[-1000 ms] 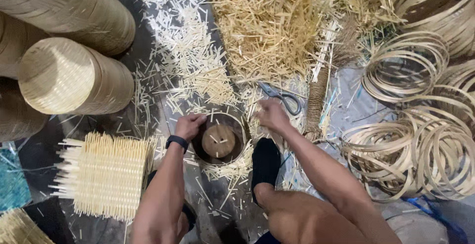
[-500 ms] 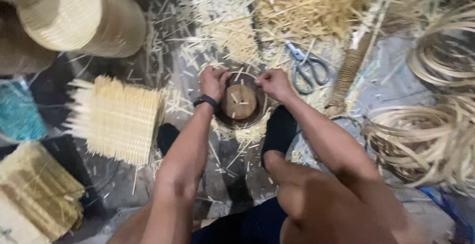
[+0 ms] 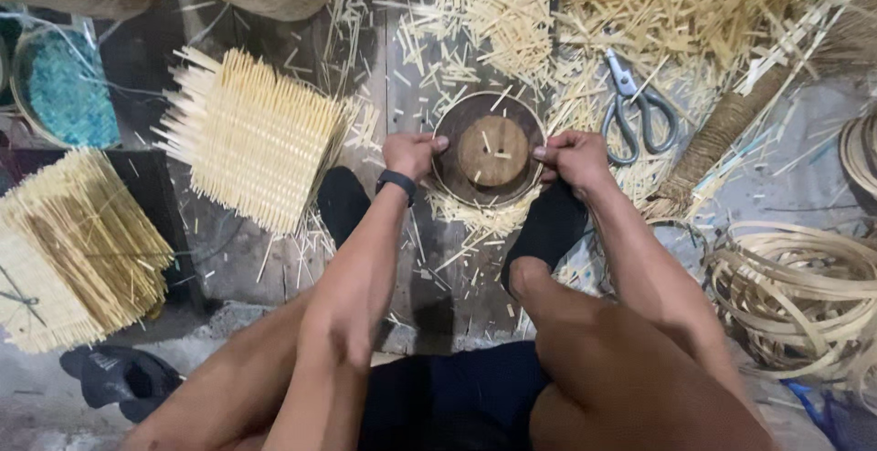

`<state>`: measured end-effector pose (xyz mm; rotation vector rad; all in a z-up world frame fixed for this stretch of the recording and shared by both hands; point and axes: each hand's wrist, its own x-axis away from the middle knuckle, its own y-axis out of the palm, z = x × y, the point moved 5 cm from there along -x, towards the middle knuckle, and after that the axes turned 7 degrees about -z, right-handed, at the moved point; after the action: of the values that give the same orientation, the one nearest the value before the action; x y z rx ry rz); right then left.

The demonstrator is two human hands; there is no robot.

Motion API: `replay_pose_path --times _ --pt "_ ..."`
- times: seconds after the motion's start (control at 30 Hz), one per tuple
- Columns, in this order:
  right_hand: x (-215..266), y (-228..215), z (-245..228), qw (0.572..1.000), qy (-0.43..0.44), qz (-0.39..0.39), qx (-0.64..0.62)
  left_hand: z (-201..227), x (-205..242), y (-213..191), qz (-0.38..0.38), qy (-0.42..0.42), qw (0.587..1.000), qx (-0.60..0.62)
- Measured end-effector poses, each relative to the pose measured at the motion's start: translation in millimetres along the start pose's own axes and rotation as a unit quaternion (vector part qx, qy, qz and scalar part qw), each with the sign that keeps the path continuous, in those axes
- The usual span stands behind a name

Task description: The person sits on the floor and repeatedly places a woven bamboo base onto a wooden block, then uses shears to trim the protruding edges. After each trim, the person removes the base and stacks it with others nearby.

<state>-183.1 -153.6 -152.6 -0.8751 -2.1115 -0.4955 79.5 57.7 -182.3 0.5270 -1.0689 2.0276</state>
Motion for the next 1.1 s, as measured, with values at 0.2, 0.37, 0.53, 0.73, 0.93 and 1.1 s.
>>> replay_pose_path --times 0.2,0.37,0.53,0.73,0.93,1.1 --pt "38.3 5.7 -25.1 0.991 -0.006 -0.039 -0.127 12.5 33.3 10.5 -0.101 -0.035 0.93 0.351" --pt "44.2 26.2 -18.5 0.994 0.022 -0.065 -0.084 7.4 77.4 58.1 -0.184 -0.108 0.794 0.569" --pt "13.0 30.2 8.8 0.999 0.001 0.008 -0.047 -7.7 65.7 85.6 -0.134 -0.096 0.817 0.552" --pt "39.4 36.0 -12.7 0.999 0.016 -0.037 0.035 2.7 65.8 61.4 -0.092 -0.102 0.859 0.493" --pt "70.5 56.5 -75.9 0.987 -0.105 -0.099 0.065 106.0 124.6 -33.5 -0.052 0.396 0.902 0.163" --pt "68.5 80.4 -89.0 0.98 -0.196 -0.009 0.02 168.5 128.9 -30.1 -0.002 0.277 0.943 0.182"
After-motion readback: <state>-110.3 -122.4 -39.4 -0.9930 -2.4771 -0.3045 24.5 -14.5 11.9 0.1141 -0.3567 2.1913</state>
